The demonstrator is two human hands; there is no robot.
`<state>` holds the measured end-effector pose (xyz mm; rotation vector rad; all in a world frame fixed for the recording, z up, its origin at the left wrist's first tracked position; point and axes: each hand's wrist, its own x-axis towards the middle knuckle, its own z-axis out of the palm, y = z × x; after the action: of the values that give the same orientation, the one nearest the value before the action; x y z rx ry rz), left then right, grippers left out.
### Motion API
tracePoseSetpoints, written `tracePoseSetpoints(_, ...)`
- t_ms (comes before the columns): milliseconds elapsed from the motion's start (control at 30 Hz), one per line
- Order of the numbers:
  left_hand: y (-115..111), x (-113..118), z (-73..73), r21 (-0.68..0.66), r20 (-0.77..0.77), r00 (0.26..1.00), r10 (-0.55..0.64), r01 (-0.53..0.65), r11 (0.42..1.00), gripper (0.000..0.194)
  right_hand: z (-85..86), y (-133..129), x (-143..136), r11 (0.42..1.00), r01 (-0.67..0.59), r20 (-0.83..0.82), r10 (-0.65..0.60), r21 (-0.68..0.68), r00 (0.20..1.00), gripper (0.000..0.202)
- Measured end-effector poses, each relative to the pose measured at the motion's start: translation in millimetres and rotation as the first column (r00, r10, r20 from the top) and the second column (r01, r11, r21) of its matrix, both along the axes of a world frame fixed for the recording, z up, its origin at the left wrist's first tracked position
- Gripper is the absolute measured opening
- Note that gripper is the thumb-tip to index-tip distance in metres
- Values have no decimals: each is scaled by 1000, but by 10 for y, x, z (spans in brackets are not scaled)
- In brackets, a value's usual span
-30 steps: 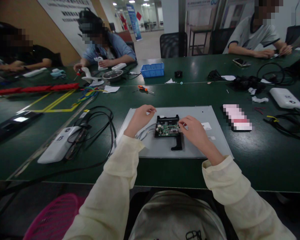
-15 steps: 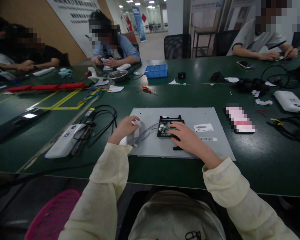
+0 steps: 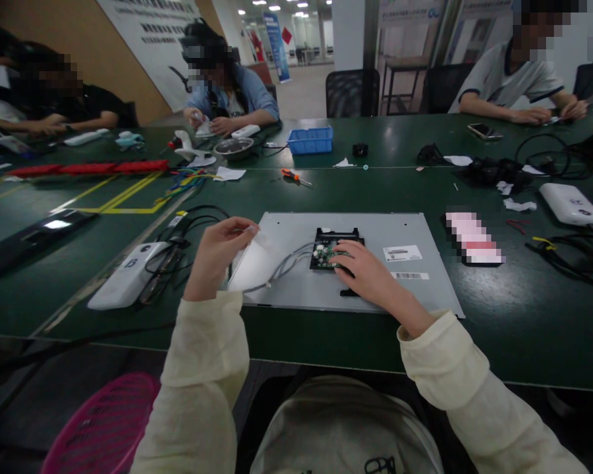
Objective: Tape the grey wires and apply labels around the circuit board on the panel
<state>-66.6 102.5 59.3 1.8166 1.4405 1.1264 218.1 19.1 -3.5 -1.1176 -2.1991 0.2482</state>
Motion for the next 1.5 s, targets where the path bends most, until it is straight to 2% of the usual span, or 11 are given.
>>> tracePoseSetpoints(67, -79, 54, 12, -26, 52, 998, -30, 31, 999, 20, 5, -4, -18, 1000, -3, -27, 4, 27, 1000, 28)
tracePoseSetpoints(133, -120, 109, -48, -50, 44, 997, -69, 71, 996, 21, 30, -20, -61, 999, -16, -35, 17, 47, 999, 30)
tracePoseSetpoints(300, -117, 196, -316, -77, -168, 979, -117, 105, 991, 18, 150, -86, -299, 989, -126, 78, 120, 81, 990, 38)
tracePoseSetpoints(400, -119, 208, -395, -76, -289, 951, -112, 94, 993, 16, 191, -102, -472, 971, -225, 222, 203, 79, 954, 43)
tracePoseSetpoints(600, -152, 197, -434, -18, -383, 923, -44, 40, 999, 17, 120, -82, -676, 949, -313, 354, 285, 25, 891, 49)
tracePoseSetpoints(700, -225, 222, -412, 129, -391, 918, 61, -11, 992, 32, 70, -80, -703, 949, -315, 359, 291, 10, 887, 51)
tracePoseSetpoints(833, -459, 314, -350, 285, -503, 847, 174, -28, 958, 17, 34, -83, -711, 951, -309, 349, 287, 7, 892, 52)
tracePoseSetpoints(933, -667, 389, -373, 258, -647, 748, 150, 29, 966, 13, 27, -86, -715, 952, -306, 347, 283, 10, 894, 53)
tracePoseSetpoints(1033, -799, 431, -457, 212, -714, 691, 115, 57, 976, 17, 31, -93, -718, 952, -307, 336, 285, 12, 898, 53)
tracePoseSetpoints(1200, -826, 435, -547, 188, -732, 670, 124, 24, 982, 18, 36, -120, -722, 952, -305, 315, 288, 4, 904, 53)
tracePoseSetpoints(1500, -776, 433, -534, 132, -764, 632, 126, -38, 991, 17, 39, -188, -746, 959, -282, 322, 266, 3, 909, 45)
